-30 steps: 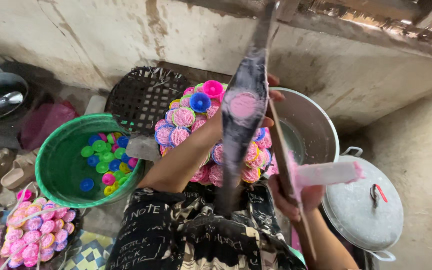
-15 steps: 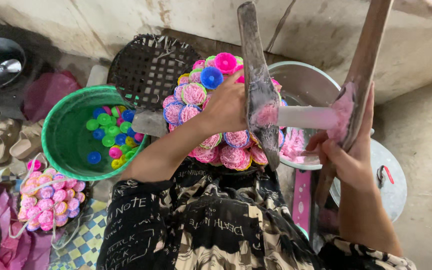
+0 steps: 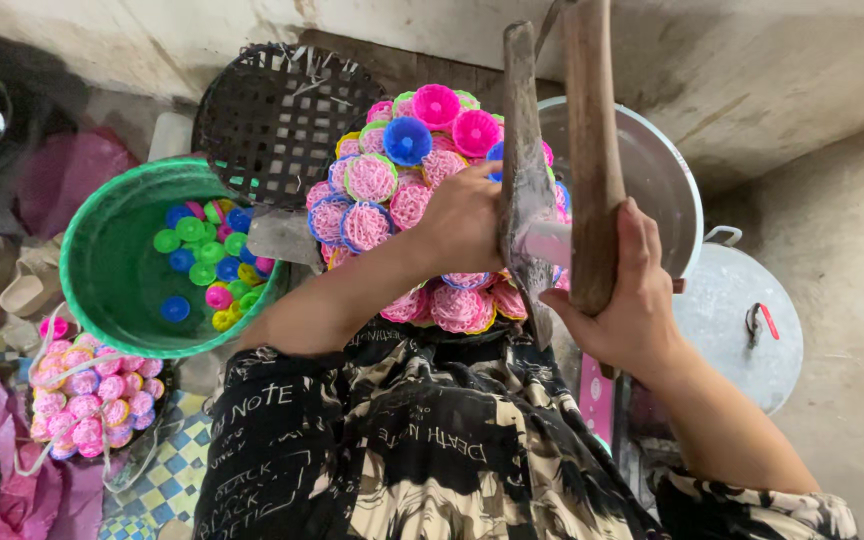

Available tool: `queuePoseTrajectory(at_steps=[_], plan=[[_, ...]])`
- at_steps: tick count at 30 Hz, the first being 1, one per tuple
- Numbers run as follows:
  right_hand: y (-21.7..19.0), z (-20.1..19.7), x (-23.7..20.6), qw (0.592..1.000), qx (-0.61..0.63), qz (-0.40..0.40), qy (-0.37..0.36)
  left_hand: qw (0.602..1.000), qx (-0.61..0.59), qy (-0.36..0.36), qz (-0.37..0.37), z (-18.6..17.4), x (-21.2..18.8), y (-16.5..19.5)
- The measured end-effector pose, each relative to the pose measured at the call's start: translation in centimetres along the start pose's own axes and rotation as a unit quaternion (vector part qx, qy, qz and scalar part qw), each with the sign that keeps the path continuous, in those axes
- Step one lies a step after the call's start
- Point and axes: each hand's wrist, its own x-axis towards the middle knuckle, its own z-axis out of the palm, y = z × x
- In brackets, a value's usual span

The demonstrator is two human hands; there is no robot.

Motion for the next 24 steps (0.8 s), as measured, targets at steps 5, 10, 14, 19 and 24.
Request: queuePoseTrajectory(at_steps=[5,10,14,19,24], plan=[[3.9,-0.6,1.4,0.941,0.324,0.049,-0.081,0.994,-0.045,0.010,-0.099,0.9,0.8,-1.4],[7.7,-1.9,0.8,0.708,0.596,0.251,-0.283,0.908,-0.393,-0.101,-0.107,-0.6,7.1,-4.6],[9.2,-3.8,-0.3,0.685,0.608,0.243,-0.320,0.618,-0.770,-0.115,0.109,-3.0,12.0,-9.8],[11.7,-6.8,-0.3,0.668,0.596,0.280,-0.346,0.572,-0.795,-0.062,0.194,2.0,16.2,-12.8],[15.1,-7.0,0.2,0.692,0.557,0.335,-0.316,0.601,-0.797,0.058,0.009,7.4,16.5,-16.2]])
